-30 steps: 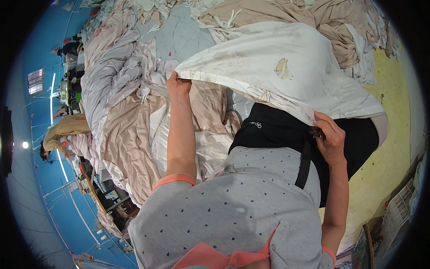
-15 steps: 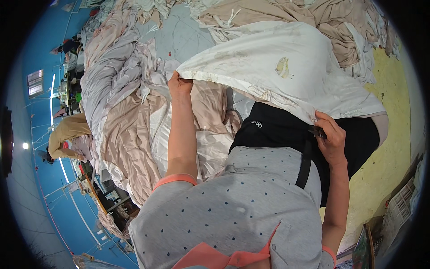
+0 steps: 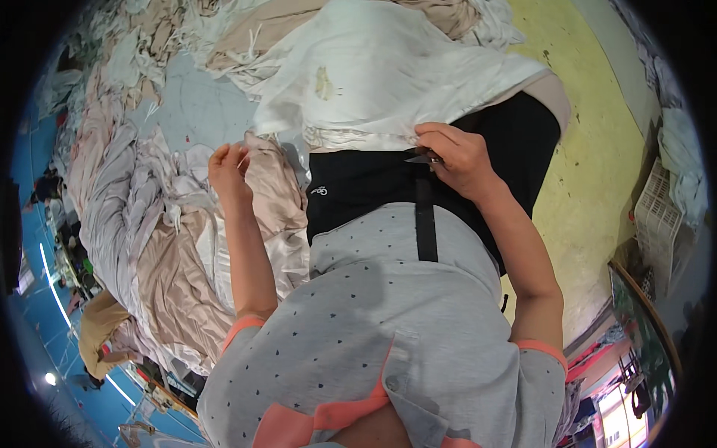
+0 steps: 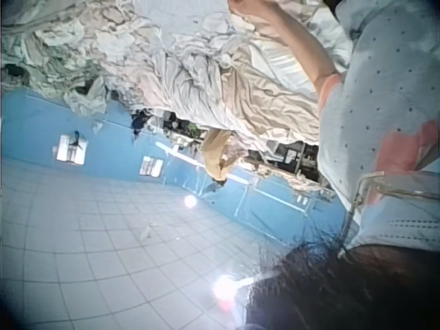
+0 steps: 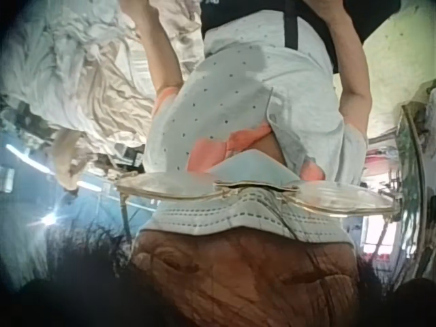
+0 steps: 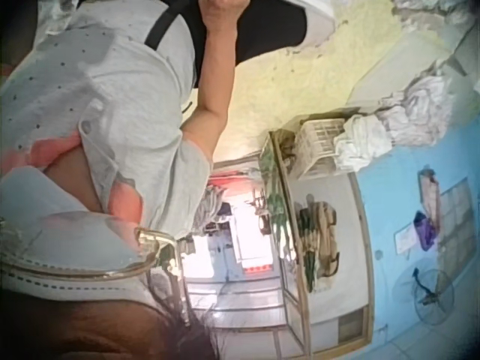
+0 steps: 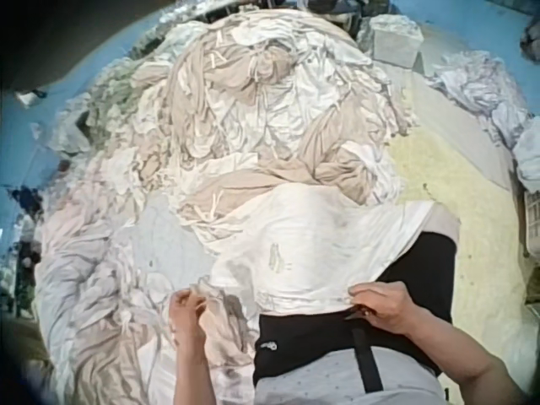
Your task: Removing labels or loose threads from fabric pieces using a small tool and then folding them for storage.
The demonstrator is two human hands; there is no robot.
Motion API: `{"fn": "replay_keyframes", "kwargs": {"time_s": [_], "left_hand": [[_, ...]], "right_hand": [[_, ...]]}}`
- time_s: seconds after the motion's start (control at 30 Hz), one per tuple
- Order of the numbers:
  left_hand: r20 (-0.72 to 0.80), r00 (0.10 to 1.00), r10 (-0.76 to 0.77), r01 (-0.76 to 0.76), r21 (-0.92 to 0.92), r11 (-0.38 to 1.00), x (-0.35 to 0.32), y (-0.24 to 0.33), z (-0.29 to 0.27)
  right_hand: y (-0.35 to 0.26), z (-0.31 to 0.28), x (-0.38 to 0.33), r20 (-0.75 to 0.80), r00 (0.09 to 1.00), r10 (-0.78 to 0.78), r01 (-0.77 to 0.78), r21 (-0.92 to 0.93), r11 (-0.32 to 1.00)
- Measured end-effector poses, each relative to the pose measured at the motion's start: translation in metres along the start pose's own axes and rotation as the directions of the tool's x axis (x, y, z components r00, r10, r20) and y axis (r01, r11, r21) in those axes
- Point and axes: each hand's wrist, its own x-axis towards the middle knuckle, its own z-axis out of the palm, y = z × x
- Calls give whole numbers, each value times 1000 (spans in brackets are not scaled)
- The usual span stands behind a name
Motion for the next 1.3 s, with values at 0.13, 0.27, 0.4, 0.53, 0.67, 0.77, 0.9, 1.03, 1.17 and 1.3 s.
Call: {"fn": "replay_keyframes", "kwargs": {"time_s": [0.13, 0.27, 0.4, 0.53, 0.67, 0.77, 0.9, 1.03, 1.17, 1.3], "left_hand": [[534, 758, 375, -528, 165, 833, -71, 31, 54], [772, 287, 566, -944, 128, 304, -109, 46, 87], [837, 272, 475, -954, 168, 250, -129, 46, 103], [797, 320, 513, -946, 236, 223, -136, 32, 109], [745, 336, 576, -942, 261, 213, -139, 28, 116], [733, 335, 592, -941, 292, 171, -140, 34, 123], [782, 247, 572, -965, 252, 72, -121, 38, 132], [808, 266, 526, -963, 199, 181, -111, 51, 134], [832, 412, 372, -865, 228, 447, -101, 53, 132], [837, 491, 243, -705, 218, 675, -92, 54, 132]], "right_hand": [[0, -4, -3, -19, 1000, -18, 17, -30, 999], [0, -6, -6, -87, 993, -85, 77, -89, 993], [-2, -8, -8, -142, 982, -127, 107, -136, 985], [-4, -10, -11, -191, 964, -186, 152, -179, 972], [-3, -11, -13, -239, 946, -219, 179, -177, 968], [-7, -14, -7, -246, 953, -180, 147, -144, 979], [8, -25, 19, -329, 927, -179, 132, -161, 978], [10, -28, 32, -297, 955, -12, 6, -19, 1000], [0, -16, 22, -331, 935, 125, -52, 219, 974], [5, -5, 12, -199, 956, 216, -175, 206, 963]]}}
